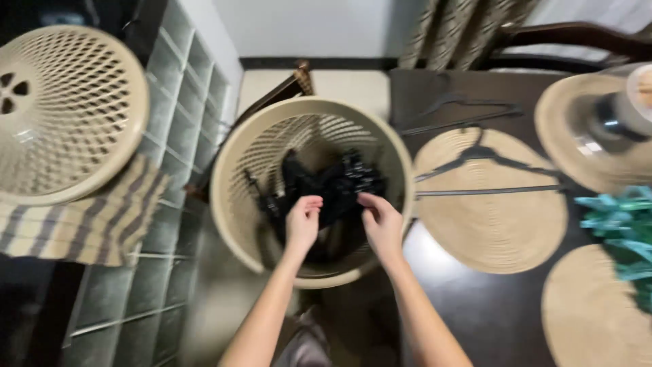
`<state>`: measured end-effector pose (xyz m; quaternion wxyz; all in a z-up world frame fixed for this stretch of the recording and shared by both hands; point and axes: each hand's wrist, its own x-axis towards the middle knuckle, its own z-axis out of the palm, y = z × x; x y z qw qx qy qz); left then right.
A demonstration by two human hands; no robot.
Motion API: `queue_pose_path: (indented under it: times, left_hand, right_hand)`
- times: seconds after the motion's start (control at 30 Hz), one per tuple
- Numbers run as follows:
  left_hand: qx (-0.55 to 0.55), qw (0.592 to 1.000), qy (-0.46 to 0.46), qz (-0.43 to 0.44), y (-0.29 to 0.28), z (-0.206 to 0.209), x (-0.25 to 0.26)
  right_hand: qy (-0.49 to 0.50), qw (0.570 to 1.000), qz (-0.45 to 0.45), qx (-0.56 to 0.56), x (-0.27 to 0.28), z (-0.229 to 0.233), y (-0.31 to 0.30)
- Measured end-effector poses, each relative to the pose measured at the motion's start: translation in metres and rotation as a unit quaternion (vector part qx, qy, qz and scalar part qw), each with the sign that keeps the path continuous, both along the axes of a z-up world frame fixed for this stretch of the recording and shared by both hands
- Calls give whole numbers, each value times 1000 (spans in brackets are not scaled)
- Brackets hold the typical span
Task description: Organize and sort various types of laundry hangers and clothes from a basket onto a table.
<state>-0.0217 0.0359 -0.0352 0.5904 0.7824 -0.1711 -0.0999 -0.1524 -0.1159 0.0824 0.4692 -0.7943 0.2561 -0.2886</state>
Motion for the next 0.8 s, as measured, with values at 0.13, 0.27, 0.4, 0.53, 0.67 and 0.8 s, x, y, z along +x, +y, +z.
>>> queue_pose_path:
  times: [0.13, 0.27, 0.4, 0.53, 0.67, 0.8]
  left_hand:
    - [150, 989, 7, -2, 63, 16, 69]
    - [175, 983, -28, -55, 82, 7, 108]
    - [191, 975, -69, -94, 85, 37, 116]
    - [206, 968, -75, -121, 90, 52, 112]
    - [246, 958, -73, -128, 86, 46, 112]
    - [337, 933, 29, -120, 81, 34, 118]
  right_hand:
    - [117, 989, 90, 20, 82, -98, 35]
    - [419, 874, 239, -60, 122, -111, 70]
    - [535, 776, 333, -36, 122, -188, 78]
    - [481, 797, 361, 59, 110, -257, 66]
    - [383, 849, 363, 17, 117, -241, 73]
    - [391, 796, 461, 21, 116, -228, 82]
